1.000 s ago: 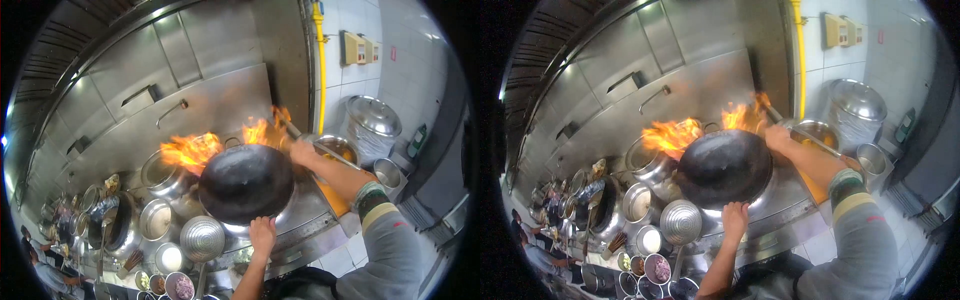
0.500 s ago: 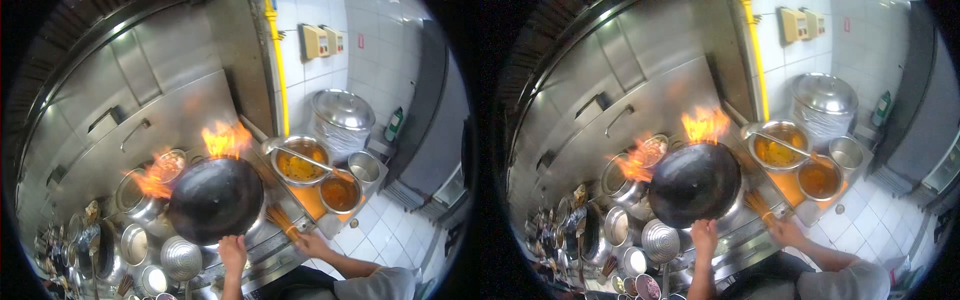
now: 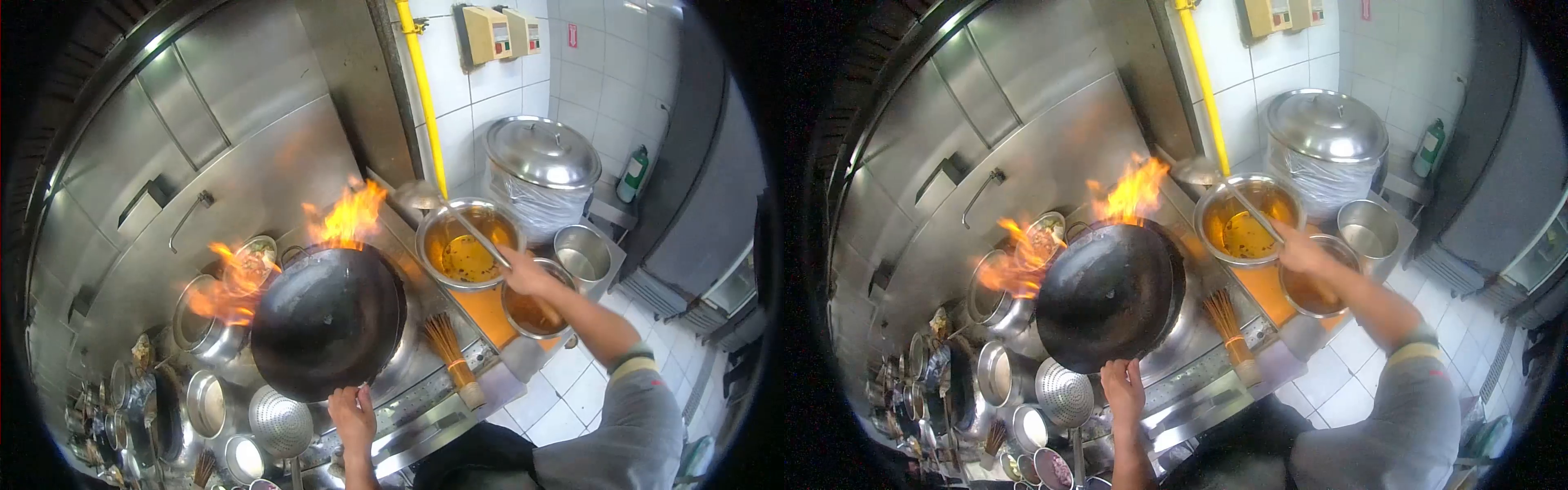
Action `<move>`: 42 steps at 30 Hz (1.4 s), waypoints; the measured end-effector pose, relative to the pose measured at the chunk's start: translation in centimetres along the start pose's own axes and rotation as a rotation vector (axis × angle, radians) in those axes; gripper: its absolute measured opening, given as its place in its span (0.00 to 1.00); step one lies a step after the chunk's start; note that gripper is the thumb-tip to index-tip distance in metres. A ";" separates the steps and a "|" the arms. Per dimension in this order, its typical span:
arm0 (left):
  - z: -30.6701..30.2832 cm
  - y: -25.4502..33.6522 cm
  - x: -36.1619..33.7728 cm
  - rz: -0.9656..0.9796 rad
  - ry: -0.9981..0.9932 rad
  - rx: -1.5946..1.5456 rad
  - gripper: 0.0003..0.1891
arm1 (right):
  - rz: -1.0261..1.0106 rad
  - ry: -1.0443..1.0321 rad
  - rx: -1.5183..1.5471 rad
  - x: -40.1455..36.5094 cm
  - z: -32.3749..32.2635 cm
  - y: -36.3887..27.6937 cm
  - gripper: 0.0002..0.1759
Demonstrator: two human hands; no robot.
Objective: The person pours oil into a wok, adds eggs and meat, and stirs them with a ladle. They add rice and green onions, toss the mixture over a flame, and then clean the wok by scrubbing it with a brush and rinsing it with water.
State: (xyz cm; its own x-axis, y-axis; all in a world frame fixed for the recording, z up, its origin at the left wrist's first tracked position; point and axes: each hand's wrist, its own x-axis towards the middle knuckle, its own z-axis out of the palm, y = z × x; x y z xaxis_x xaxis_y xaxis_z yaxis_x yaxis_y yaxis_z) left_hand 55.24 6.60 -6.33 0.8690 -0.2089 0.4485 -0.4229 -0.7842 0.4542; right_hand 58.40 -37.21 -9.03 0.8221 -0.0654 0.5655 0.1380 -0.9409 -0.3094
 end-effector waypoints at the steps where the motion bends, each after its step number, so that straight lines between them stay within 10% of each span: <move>1: 0.1 0.0 0.1 0.002 -0.002 -0.014 0.07 | 0.665 -0.506 0.380 2.1 -7.3 -7.3 0.31; 10: 0.2 -0.2 -0.1 0.035 0.025 -0.061 0.06 | 0.655 -0.307 0.500 -2.9 -9.1 -9.0 0.27; 13: 0.3 -0.3 -0.1 0.048 0.023 -0.055 0.06 | 1.001 -0.434 0.628 -1.9 -10.3 -11.3 0.30; 19: 0.4 -0.5 -0.1 0.057 0.032 -0.080 0.05 | 0.732 -0.341 0.450 -3.0 -8.9 -10.5 0.31; 26: -1.5 -0.5 -1.3 -0.005 0.060 -0.219 0.10 | 1.037 -0.257 1.318 -2.7 -12.4 -15.2 0.27; 30: -4.0 -7.4 -11.9 -0.468 0.289 0.021 0.28 | 1.062 -0.348 1.480 -2.3 -11.7 -18.7 0.29; 34: -0.5 -15.7 -22.1 -0.704 0.127 -0.066 0.31 | 0.980 -0.499 1.596 -1.2 -6.7 -21.2 0.32; 36: -2.4 -12.9 -19.6 -0.867 -0.079 -0.615 0.29 | 0.944 -0.583 1.598 -0.4 -3.7 -22.3 0.33; 40: -1.4 -12.6 -18.9 -0.893 -0.042 -0.494 0.32 | 0.728 -0.742 1.058 0.1 0.9 -22.7 0.37; 42: -2.3 -12.7 -18.0 -0.972 -0.139 -0.505 0.34 | -0.068 -0.438 0.227 -0.4 1.6 -22.7 0.36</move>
State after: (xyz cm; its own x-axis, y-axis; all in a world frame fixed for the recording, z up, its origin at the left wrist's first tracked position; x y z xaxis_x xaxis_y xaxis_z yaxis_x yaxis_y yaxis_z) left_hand 44.41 21.65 -18.43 0.8959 0.2782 -0.3465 0.4276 -0.3275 0.8426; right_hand 55.80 -15.27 -3.43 0.9551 0.1852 0.2315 0.2763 -0.8388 -0.4691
